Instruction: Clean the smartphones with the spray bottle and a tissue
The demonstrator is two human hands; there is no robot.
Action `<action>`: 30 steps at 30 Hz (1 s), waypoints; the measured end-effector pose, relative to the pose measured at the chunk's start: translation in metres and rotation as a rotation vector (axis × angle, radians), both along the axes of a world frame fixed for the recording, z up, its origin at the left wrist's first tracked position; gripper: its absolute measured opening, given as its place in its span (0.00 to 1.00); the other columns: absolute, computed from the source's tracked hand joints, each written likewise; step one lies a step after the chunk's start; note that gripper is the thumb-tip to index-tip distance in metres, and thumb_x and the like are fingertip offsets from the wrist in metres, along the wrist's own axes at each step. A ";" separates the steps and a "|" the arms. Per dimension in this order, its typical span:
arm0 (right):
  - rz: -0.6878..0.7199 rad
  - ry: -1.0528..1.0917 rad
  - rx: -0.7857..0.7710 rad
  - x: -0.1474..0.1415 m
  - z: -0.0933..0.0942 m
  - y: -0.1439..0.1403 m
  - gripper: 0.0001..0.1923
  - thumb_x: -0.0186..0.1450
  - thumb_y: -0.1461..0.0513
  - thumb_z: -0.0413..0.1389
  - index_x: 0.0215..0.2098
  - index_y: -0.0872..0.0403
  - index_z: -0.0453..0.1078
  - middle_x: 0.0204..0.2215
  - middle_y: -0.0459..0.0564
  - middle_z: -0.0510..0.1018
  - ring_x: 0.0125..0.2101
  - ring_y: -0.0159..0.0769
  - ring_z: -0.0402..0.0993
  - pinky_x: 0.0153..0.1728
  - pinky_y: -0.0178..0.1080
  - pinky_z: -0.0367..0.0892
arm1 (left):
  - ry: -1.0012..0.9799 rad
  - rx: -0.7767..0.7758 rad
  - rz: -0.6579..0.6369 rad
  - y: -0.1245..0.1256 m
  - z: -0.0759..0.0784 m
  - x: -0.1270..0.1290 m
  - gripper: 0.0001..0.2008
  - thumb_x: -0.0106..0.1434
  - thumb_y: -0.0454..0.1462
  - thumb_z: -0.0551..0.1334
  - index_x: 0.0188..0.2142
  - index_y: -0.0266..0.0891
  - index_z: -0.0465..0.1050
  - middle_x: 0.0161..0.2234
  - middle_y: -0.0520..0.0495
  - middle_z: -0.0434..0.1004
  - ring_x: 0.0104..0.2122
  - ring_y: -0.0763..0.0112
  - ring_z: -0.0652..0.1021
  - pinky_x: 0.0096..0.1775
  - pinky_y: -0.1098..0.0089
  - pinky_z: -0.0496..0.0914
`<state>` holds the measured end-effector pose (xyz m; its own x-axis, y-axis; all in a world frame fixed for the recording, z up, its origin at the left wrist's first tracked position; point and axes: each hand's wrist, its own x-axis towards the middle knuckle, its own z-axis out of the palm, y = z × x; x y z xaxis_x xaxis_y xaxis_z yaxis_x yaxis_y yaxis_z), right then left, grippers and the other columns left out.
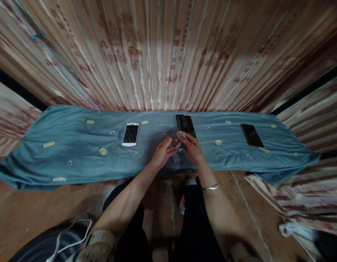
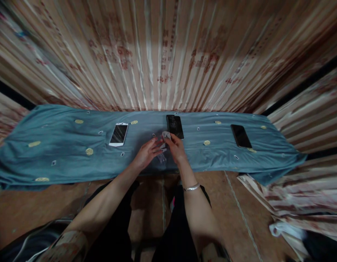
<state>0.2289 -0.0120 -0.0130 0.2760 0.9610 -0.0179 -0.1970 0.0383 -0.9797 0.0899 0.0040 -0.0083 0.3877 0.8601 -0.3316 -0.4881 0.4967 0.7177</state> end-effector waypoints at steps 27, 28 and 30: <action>0.149 0.067 -0.120 -0.055 -0.011 0.012 0.20 0.47 0.49 0.69 0.32 0.52 0.79 0.29 0.44 0.82 0.31 0.32 0.76 0.35 0.36 0.72 | 0.191 0.236 0.203 0.010 -0.003 -0.078 0.14 0.40 0.37 0.74 0.29 0.38 0.78 0.35 0.49 0.81 0.35 0.70 0.78 0.39 0.69 0.73; 0.150 0.050 -0.130 -0.055 -0.010 0.012 0.20 0.47 0.49 0.69 0.33 0.51 0.79 0.29 0.44 0.82 0.30 0.32 0.76 0.34 0.35 0.72 | 0.187 0.247 0.188 0.009 -0.001 -0.078 0.14 0.40 0.36 0.74 0.28 0.37 0.78 0.34 0.49 0.80 0.35 0.71 0.77 0.39 0.70 0.73; 0.142 0.004 -0.125 -0.056 -0.010 0.011 0.21 0.46 0.49 0.69 0.33 0.51 0.80 0.29 0.44 0.82 0.30 0.33 0.76 0.33 0.36 0.71 | 0.180 0.258 0.162 0.005 0.002 -0.078 0.14 0.41 0.34 0.74 0.30 0.37 0.78 0.34 0.49 0.80 0.34 0.71 0.77 0.40 0.69 0.72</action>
